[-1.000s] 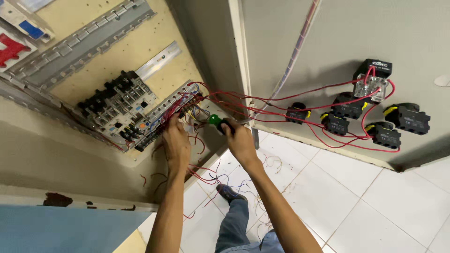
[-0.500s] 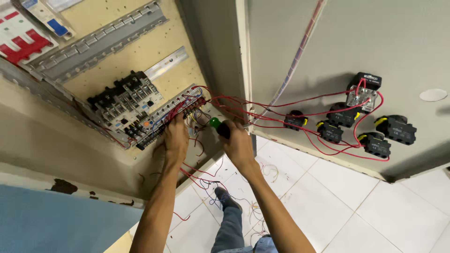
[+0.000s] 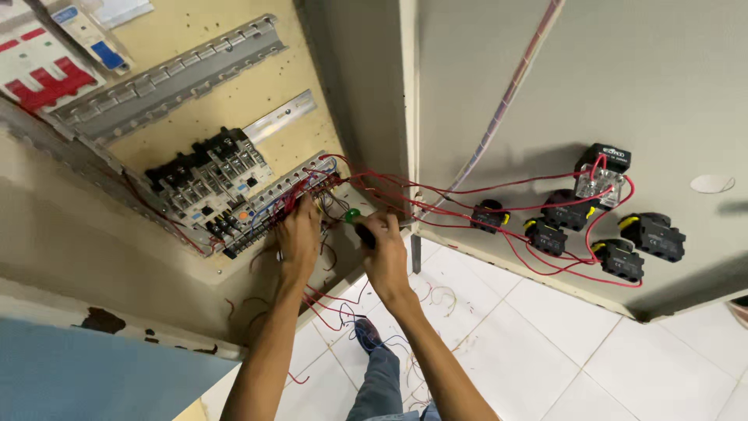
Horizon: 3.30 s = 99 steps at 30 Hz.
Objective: The person connects wires to a terminal block and electrical components inside an enclosure using a screwdriver, handling several red and blue wires one at a time.
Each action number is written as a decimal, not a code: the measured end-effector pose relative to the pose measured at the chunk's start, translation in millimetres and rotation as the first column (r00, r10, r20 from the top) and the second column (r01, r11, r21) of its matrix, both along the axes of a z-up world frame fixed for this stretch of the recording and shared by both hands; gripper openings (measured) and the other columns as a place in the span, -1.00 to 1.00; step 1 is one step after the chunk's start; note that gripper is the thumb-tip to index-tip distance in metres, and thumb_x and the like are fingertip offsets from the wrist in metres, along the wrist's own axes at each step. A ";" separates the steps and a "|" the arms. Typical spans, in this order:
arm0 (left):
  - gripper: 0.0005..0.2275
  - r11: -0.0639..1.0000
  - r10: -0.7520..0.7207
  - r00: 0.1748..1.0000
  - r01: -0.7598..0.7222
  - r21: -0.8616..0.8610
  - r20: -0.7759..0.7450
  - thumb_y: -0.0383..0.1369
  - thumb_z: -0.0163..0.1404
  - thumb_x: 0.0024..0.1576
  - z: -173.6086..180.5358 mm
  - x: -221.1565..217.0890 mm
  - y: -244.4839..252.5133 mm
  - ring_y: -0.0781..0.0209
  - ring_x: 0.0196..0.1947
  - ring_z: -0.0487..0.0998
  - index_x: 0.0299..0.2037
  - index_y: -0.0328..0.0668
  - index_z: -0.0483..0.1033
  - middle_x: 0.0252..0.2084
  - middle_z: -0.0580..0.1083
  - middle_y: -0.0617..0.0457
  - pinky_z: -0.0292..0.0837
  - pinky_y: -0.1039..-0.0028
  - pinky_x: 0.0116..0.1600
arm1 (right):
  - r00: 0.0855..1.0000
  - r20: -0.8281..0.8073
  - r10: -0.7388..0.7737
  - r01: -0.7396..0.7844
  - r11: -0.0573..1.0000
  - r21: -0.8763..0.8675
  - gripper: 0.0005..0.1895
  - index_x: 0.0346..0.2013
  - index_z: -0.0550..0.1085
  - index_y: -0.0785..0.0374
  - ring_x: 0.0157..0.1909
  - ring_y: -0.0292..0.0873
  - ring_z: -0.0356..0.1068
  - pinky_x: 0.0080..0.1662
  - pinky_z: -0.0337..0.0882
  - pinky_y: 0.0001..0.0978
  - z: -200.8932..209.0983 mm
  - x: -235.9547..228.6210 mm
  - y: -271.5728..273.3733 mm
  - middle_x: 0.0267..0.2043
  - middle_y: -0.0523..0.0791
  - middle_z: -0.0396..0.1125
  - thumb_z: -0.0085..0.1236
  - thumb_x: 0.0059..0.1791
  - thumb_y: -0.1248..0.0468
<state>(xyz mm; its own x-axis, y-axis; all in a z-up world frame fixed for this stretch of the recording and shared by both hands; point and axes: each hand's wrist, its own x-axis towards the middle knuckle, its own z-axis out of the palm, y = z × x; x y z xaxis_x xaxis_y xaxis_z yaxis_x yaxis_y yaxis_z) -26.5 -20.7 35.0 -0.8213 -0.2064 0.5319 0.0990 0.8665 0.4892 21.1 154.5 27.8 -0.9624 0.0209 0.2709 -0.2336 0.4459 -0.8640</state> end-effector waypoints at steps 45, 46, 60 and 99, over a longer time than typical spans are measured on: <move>-0.38 0.178 -0.394 0.864 -0.261 0.949 0.312 0.06 0.17 0.14 -42.0 -31.5 41.8 -0.04 -0.20 0.69 0.33 -0.03 0.32 -0.12 0.64 -0.19 0.62 0.16 -0.26 | 0.971 -0.093 0.218 -0.182 0.937 0.299 -0.46 0.32 0.33 0.18 -0.11 0.46 0.46 -0.05 0.56 0.16 51.7 38.5 -16.9 0.09 0.30 0.17 -0.21 0.04 0.49; -0.38 0.173 -0.387 0.868 -0.263 0.949 0.311 0.06 0.17 0.14 -59.5 -46.0 41.6 -0.04 -0.20 0.69 0.33 -0.03 0.32 -0.12 0.64 -0.19 0.62 0.16 -0.26 | 0.969 -0.092 0.228 -0.191 0.934 0.302 -0.46 0.32 0.33 0.18 -0.11 0.46 0.46 -0.05 0.56 0.16 57.6 39.5 -14.0 0.09 0.30 0.17 -0.21 0.04 0.49; -0.62 0.063 -0.349 0.907 -0.231 0.971 0.238 -0.03 -0.10 0.18 -3.2 -15.7 58.4 -0.04 -0.56 0.58 0.12 0.19 0.58 -0.40 0.48 -0.09 0.48 0.42 -0.71 | 0.746 0.372 0.552 0.042 0.520 -0.853 -0.11 0.23 0.29 0.55 -0.73 -0.24 0.05 -0.89 0.06 -0.52 10.3 18.9 -13.2 -0.39 0.16 0.27 -0.20 0.10 -0.31; -0.74 -0.550 -0.306 0.879 0.149 0.822 -0.365 -0.12 -0.07 0.29 -95.1 -33.4 43.9 0.35 -0.64 0.12 -0.12 -0.17 0.40 -0.55 0.12 0.15 0.09 0.49 -0.45 | 0.900 0.410 0.150 -0.074 0.978 -0.196 -0.41 0.46 0.24 0.01 -0.79 -0.23 0.31 -0.37 0.38 -0.50 32.0 61.2 -18.8 -0.71 -0.10 0.39 -0.14 0.10 0.12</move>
